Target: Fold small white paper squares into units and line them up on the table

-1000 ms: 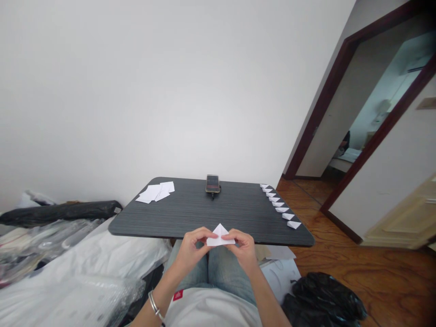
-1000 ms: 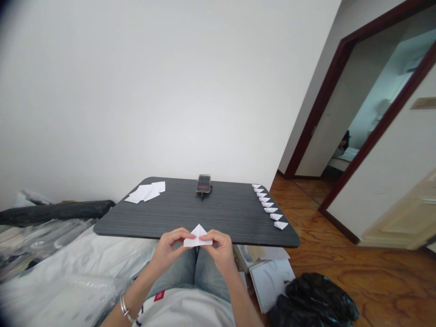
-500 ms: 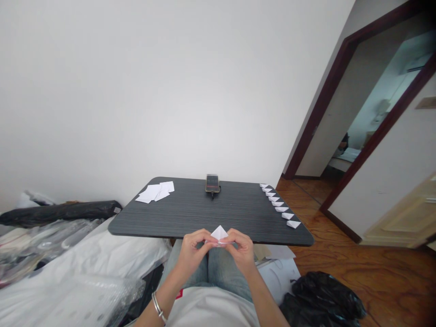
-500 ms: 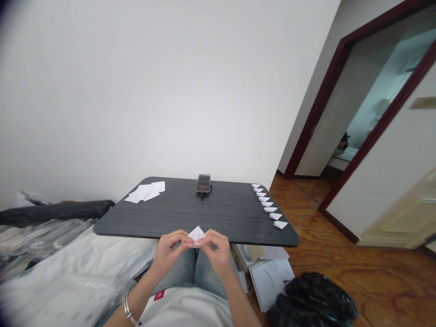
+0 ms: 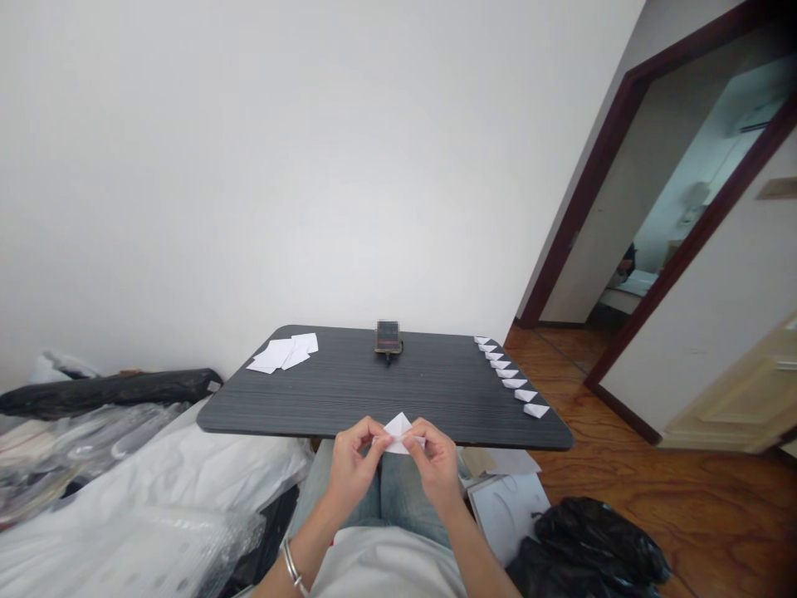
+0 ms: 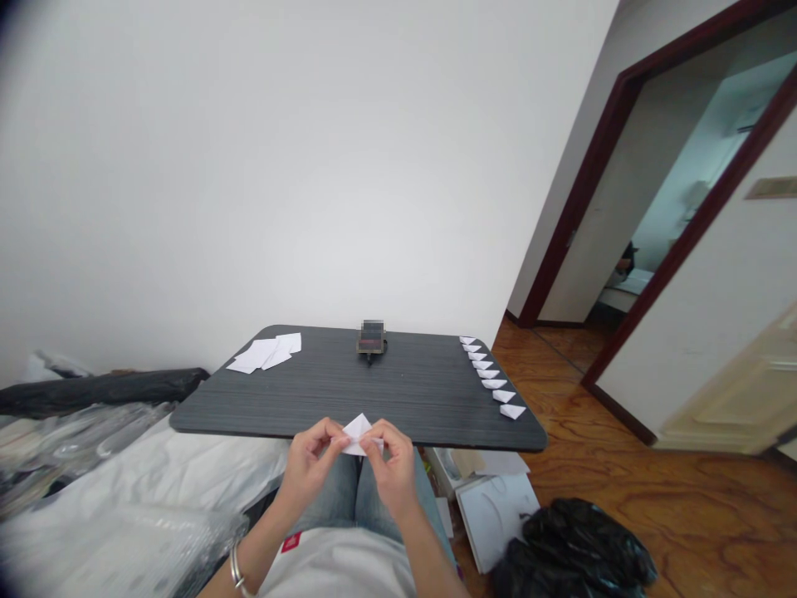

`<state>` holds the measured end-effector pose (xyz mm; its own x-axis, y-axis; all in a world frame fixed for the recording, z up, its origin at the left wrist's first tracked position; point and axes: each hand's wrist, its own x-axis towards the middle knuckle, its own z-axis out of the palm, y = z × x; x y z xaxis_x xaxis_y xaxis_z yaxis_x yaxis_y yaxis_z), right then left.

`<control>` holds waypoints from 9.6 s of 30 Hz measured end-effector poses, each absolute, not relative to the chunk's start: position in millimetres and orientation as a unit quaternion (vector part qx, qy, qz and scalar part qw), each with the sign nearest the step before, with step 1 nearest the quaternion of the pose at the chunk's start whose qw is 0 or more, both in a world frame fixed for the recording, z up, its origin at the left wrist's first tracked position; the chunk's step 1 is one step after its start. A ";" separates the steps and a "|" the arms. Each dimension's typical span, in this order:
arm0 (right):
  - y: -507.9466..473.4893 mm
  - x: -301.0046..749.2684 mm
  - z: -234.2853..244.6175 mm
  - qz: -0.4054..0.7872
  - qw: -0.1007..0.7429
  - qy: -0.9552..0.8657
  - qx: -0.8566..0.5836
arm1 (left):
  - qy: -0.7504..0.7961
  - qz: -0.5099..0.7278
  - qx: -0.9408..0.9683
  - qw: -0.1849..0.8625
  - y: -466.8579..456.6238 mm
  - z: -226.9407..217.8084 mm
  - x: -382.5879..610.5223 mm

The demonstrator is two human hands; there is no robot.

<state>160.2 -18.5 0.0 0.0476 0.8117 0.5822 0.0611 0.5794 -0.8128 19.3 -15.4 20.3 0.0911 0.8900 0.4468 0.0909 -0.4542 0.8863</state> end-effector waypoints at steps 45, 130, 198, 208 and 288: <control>-9.5 155.6 -8.1 0.464 0.638 -0.479 -0.386 | 0.397 0.546 0.605 0.423 -7.5 17.5 13.7; -9.4 162.9 -11.4 0.306 0.674 -0.505 -0.444 | 0.441 0.538 0.571 0.437 6.1 3.7 4.0; -9.5 150.7 -8.2 0.487 0.632 -0.476 -0.369 | 0.400 0.476 0.581 0.525 -2.2 7.8 15.5; -6.2 155.9 -10.7 0.572 0.582 -0.454 -0.359 | 0.447 0.430 0.679 0.393 -4.5 13.2 9.1; -6.9 177.2 -8.0 0.248 0.679 -0.615 -0.316 | 0.387 0.557 0.666 0.308 -5.5 16.3 -5.8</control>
<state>177.2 -6.9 -8.0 0.1206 0.7249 0.6782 0.0521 0.6776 -0.7336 -5.8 -5.5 16.3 0.0785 0.8601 0.5041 0.1727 -0.5098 0.8428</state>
